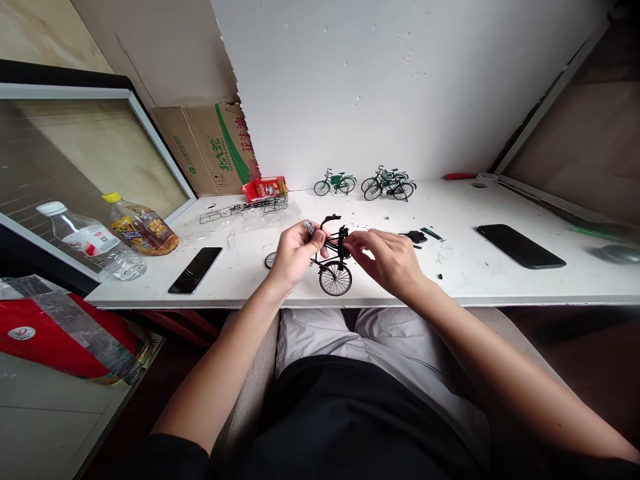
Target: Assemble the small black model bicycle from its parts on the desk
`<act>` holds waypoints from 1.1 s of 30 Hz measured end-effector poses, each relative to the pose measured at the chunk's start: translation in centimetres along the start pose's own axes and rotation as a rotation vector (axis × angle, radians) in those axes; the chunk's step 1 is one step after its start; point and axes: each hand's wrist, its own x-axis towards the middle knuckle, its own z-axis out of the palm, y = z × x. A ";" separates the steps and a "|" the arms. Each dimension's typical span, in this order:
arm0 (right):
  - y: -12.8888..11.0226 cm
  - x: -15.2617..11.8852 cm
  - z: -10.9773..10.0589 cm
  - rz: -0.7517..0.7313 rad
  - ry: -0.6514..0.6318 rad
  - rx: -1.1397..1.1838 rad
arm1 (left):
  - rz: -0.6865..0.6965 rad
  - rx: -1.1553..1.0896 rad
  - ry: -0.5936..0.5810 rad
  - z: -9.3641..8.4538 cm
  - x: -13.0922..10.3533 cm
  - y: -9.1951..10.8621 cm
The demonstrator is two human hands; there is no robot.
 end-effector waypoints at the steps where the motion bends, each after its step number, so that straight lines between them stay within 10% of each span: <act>1: 0.0 0.1 -0.1 0.001 0.005 -0.001 | 0.002 0.001 -0.007 0.0 0.0 0.1; 33: -0.4 1.5 -1.8 0.321 0.029 0.431 | -0.124 -0.084 0.052 -0.3 0.0 0.3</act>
